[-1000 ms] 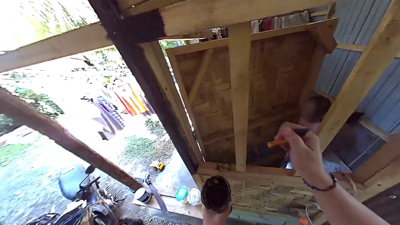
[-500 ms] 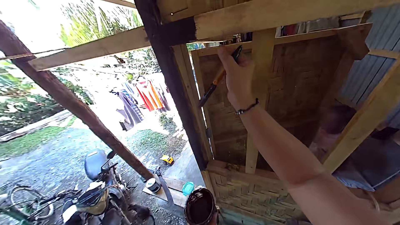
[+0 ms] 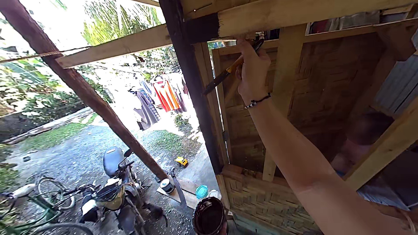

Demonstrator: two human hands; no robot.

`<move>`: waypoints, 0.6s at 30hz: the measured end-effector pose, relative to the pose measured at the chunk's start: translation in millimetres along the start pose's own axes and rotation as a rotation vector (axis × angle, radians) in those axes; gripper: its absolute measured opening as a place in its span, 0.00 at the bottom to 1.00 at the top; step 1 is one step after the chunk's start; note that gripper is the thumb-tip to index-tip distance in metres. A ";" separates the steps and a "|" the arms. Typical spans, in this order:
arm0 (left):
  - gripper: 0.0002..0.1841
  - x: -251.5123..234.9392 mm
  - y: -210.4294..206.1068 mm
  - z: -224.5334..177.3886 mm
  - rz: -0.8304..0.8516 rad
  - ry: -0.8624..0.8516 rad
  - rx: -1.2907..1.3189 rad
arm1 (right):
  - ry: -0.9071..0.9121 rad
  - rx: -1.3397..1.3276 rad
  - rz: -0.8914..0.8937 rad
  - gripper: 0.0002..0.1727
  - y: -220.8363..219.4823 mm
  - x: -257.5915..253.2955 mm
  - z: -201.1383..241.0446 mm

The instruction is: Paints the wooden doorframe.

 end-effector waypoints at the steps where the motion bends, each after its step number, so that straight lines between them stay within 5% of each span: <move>1: 0.38 -0.3 -0.8 -2.6 -0.008 0.001 -0.002 | 0.008 0.001 0.004 0.05 0.6 -0.9 -0.8; 18: 0.37 1.0 -9.6 0.4 0.016 -0.035 0.020 | 0.226 0.121 0.112 0.04 39.2 12.5 -8.9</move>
Point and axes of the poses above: each hand's wrist, its own x-axis away from the middle knuckle, its own y-axis out of the back of the hand, z = x × y, the point moved 3 cm from there along -x, towards the middle knuckle, and after that the axes turned 13 degrees about -y, right-handed, at the moved point
